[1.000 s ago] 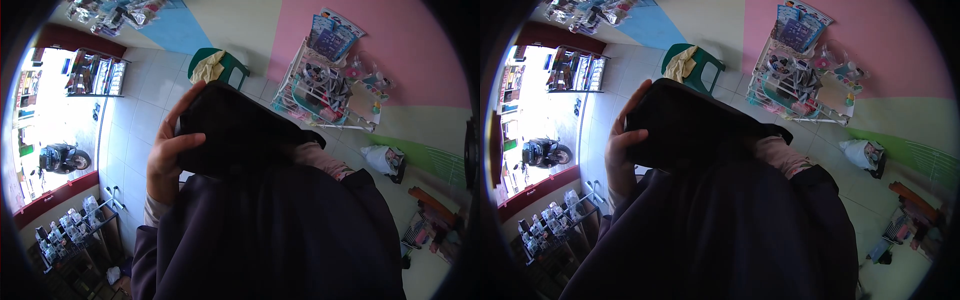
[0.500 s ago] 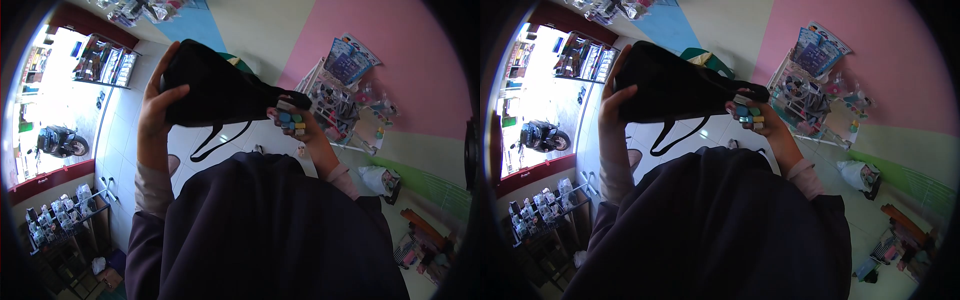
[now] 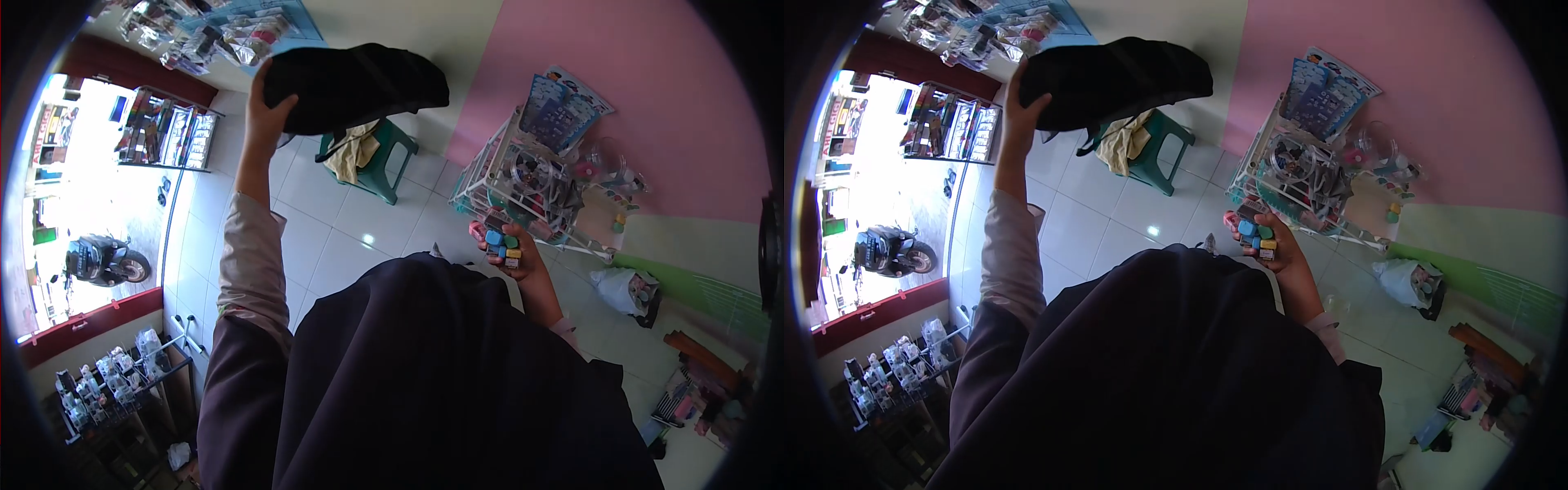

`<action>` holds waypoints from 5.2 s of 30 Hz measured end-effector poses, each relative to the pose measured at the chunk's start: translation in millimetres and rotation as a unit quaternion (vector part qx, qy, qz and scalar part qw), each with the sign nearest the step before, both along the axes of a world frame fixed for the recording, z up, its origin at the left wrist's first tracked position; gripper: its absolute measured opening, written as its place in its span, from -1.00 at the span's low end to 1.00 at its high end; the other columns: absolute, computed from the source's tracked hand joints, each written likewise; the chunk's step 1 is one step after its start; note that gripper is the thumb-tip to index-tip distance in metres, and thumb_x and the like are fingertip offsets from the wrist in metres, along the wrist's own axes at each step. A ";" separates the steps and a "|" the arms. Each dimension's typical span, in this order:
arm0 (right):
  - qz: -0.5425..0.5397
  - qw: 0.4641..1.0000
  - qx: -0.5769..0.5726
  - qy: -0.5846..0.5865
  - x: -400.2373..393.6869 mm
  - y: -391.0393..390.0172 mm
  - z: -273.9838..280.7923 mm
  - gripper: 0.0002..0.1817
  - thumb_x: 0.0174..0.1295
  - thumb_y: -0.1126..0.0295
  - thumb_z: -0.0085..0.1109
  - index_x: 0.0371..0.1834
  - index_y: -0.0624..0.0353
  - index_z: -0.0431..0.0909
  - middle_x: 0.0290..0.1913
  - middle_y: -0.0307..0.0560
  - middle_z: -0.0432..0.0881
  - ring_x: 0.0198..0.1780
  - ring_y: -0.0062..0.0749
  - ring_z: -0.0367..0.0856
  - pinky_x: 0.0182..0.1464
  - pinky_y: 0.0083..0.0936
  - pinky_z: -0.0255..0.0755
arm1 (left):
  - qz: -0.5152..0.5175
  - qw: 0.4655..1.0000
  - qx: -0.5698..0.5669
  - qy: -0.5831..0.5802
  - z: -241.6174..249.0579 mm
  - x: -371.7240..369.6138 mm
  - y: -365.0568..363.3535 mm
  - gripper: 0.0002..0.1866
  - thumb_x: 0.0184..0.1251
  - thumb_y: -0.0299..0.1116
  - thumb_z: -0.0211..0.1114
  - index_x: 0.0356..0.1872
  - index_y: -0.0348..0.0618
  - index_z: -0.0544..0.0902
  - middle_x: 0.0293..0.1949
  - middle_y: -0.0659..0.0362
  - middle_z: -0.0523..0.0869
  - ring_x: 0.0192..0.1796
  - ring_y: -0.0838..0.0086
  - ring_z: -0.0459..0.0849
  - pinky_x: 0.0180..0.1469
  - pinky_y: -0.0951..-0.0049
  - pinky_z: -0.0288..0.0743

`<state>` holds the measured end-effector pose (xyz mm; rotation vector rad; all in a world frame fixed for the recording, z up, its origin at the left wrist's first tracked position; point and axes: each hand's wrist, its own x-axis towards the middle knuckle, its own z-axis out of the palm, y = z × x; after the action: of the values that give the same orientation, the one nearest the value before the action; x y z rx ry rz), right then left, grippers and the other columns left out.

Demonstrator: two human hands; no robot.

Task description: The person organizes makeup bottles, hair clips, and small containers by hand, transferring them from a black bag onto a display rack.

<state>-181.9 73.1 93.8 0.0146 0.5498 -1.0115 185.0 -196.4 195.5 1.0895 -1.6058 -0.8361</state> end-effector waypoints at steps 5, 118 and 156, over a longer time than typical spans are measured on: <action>0.004 1.000 0.004 -0.003 -6.8 -5.3 -2.6 -0.45 0.12 0.24 0.18 0.16 0.11 0.26 -0.06 0.10 0.47 -0.20 -0.31 0.51 -0.52 -0.65 0.48 | 0.094 0.951 -0.003 -0.294 -101.1 28.6 -4.1 -0.22 -0.02 -0.54 0.24 0.34 -0.08 0.17 0.19 -0.20 0.38 0.24 -0.06 0.38 0.28 0.16 0.29; -0.111 0.509 -0.062 0.852 -235.7 -3.3 -88.3 -0.67 -0.14 0.36 0.44 -0.37 0.24 0.51 -0.48 -0.05 0.62 -0.38 -0.24 0.63 -0.32 -0.37 0.45 | -0.196 0.361 0.636 0.654 -69.5 -355.8 299.9 -0.62 0.38 -0.01 0.02 -0.03 -0.06 0.55 0.01 0.11 0.55 0.12 0.16 0.49 0.10 0.04 0.46; -0.094 0.618 -0.399 0.671 -136.8 98.4 70.0 -0.75 0.08 0.54 0.20 -0.15 0.17 0.49 -0.21 -0.13 0.50 -0.16 -0.31 0.49 -0.12 -0.40 0.40 | -0.303 0.383 0.716 0.498 -106.4 -348.5 331.7 -0.60 0.45 -0.06 -0.14 0.03 -0.13 0.45 -0.05 0.00 0.59 -0.04 0.16 0.63 -0.02 0.13 0.58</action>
<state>-318.7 171.5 163.8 -1.6626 1.4101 -1.2817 -163.5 135.3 89.0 0.4522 0.3022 -2.9068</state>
